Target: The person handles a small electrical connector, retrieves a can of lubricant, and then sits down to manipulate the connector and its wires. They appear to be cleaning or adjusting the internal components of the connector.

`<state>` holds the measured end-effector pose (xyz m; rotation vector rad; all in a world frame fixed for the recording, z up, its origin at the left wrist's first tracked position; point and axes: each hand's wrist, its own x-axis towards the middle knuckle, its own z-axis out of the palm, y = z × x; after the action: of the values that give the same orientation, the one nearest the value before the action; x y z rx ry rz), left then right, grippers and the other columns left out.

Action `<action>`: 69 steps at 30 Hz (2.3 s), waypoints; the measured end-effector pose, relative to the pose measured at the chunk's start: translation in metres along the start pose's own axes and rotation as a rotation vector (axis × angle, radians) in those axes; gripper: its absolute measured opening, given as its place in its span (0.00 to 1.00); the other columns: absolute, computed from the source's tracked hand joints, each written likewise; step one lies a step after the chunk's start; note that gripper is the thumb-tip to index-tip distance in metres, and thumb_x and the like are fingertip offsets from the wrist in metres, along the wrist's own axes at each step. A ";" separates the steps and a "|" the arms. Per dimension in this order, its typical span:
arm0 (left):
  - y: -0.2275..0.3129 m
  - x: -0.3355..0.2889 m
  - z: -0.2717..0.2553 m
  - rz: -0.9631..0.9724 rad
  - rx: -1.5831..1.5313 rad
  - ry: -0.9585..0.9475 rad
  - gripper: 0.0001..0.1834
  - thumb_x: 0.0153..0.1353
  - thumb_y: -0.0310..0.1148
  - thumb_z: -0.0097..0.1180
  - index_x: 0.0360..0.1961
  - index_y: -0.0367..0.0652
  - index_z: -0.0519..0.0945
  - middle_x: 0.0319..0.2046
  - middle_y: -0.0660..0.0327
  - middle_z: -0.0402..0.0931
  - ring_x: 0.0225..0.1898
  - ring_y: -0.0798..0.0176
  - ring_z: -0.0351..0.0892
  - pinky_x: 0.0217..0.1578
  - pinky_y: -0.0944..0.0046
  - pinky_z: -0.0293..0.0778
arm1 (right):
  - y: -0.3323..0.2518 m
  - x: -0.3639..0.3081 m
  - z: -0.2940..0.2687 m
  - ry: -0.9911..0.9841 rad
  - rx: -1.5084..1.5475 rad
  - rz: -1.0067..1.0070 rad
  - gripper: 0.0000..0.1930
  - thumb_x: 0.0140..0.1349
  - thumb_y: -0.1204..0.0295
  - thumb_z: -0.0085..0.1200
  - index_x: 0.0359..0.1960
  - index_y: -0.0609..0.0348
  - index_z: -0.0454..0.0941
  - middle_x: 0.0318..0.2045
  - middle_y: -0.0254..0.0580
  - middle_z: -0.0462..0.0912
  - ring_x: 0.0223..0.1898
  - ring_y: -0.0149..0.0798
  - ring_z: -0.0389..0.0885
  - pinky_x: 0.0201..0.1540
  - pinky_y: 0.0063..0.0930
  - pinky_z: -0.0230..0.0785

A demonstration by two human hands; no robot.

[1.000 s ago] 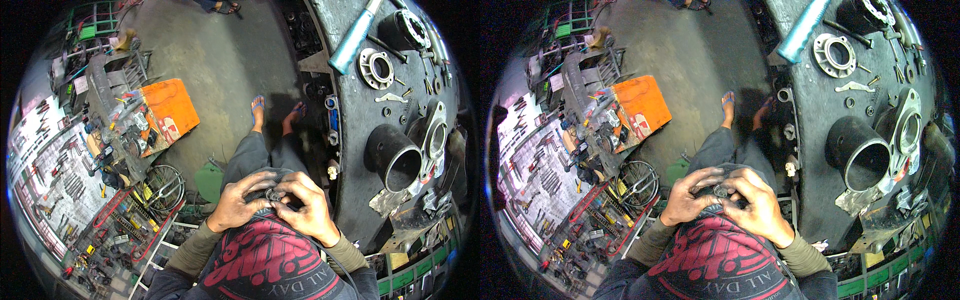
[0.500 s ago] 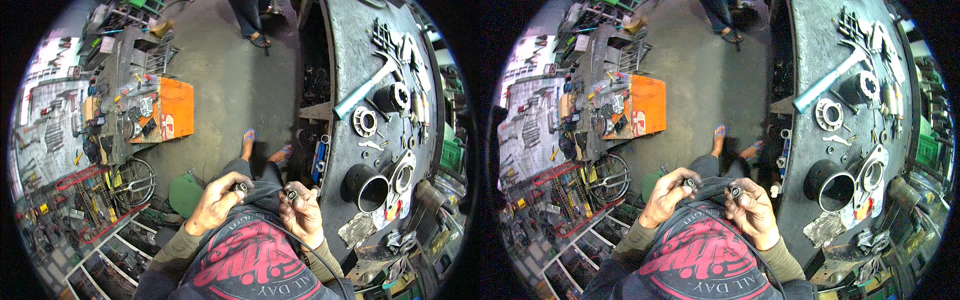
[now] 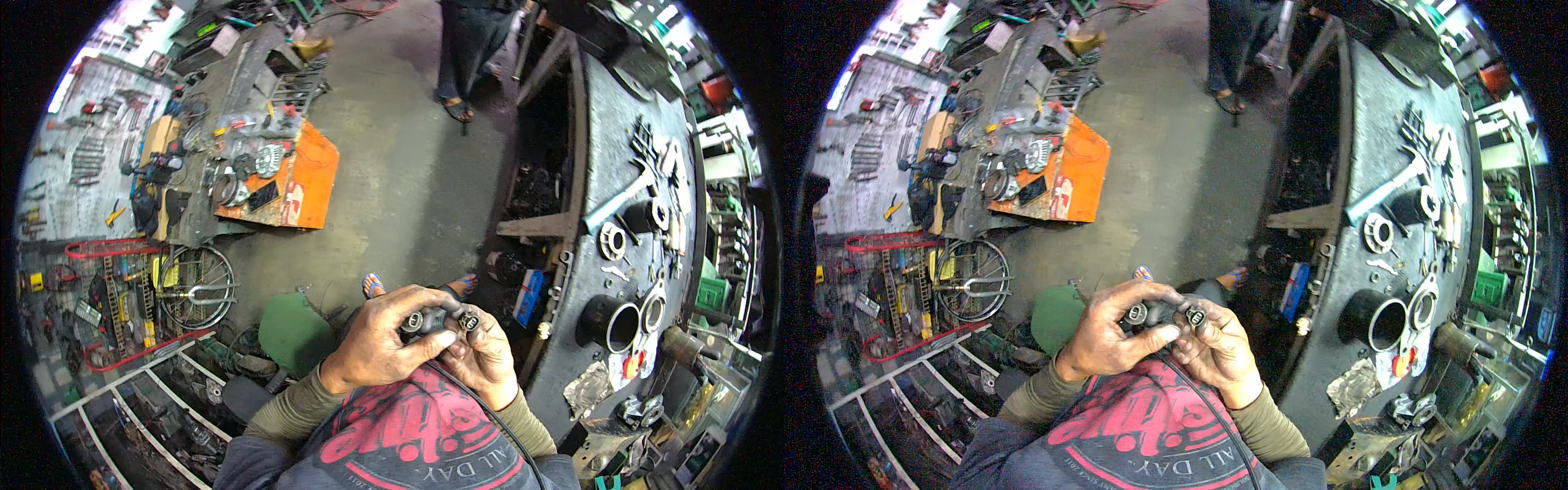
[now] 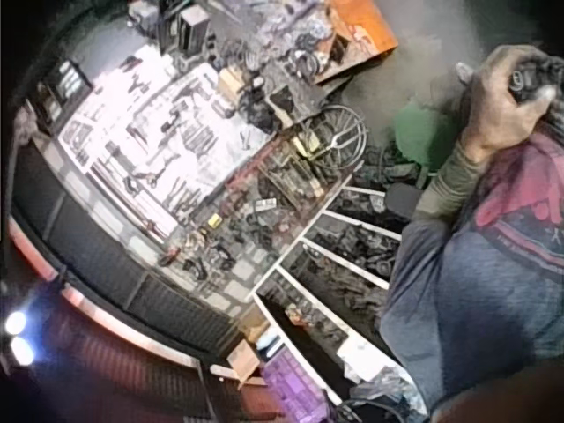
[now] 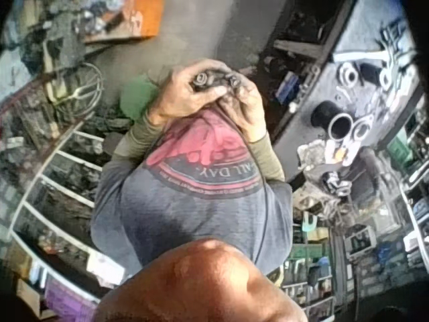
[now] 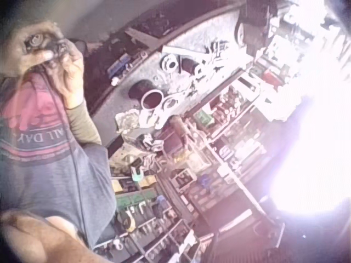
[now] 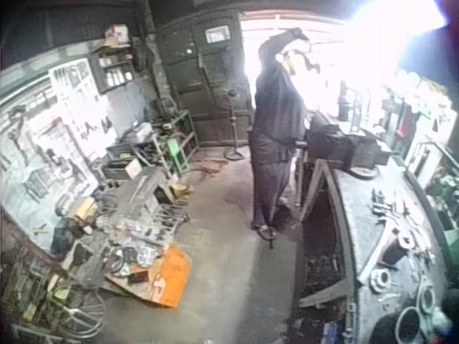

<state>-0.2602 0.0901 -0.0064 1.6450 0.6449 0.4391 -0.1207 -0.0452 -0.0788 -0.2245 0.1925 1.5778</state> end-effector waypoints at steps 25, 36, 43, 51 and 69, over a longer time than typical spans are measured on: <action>-0.114 -0.197 -0.276 -0.125 0.359 0.610 0.16 0.62 0.36 0.63 0.48 0.40 0.77 0.41 0.47 0.79 0.45 0.41 0.80 0.46 0.48 0.75 | 0.281 0.242 0.075 -0.036 -1.881 0.020 0.11 0.60 0.71 0.65 0.35 0.67 0.79 0.30 0.42 0.80 0.32 0.36 0.78 0.38 0.30 0.72; -0.135 -0.157 -0.424 -0.240 0.569 0.657 0.18 0.61 0.34 0.63 0.50 0.39 0.77 0.41 0.49 0.78 0.45 0.41 0.78 0.47 0.49 0.76 | 0.323 0.423 0.138 -0.397 -1.759 0.493 0.09 0.56 0.76 0.66 0.31 0.67 0.78 0.41 0.41 0.81 0.42 0.31 0.76 0.47 0.28 0.69; -0.158 -0.164 -0.449 -0.001 0.668 0.791 0.18 0.59 0.32 0.58 0.49 0.36 0.73 0.42 0.50 0.74 0.49 0.45 0.76 0.52 0.49 0.73 | 0.348 0.461 0.124 -0.358 -1.523 0.769 0.14 0.54 0.82 0.63 0.42 0.69 0.78 0.42 0.41 0.82 0.43 0.35 0.81 0.50 0.30 0.75; -0.177 -0.207 -0.475 -0.081 0.599 0.960 0.20 0.61 0.36 0.60 0.50 0.37 0.72 0.41 0.52 0.71 0.45 0.47 0.76 0.44 0.52 0.77 | 0.434 0.458 0.170 -0.162 -1.485 0.888 0.10 0.65 0.74 0.60 0.47 0.62 0.81 0.38 0.35 0.83 0.34 0.27 0.77 0.33 0.17 0.67; -0.211 -0.325 -0.500 -0.110 0.056 1.318 0.23 0.64 0.37 0.62 0.56 0.38 0.75 0.49 0.47 0.80 0.53 0.44 0.80 0.55 0.49 0.74 | 0.585 0.461 0.135 -0.192 -1.413 1.017 0.15 0.58 0.72 0.64 0.44 0.67 0.79 0.40 0.43 0.83 0.39 0.37 0.82 0.42 0.31 0.78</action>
<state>-0.8533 0.2877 -0.1032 1.1866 1.6896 1.4524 -0.7155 0.4240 -0.0796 -1.1910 -1.1891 2.4734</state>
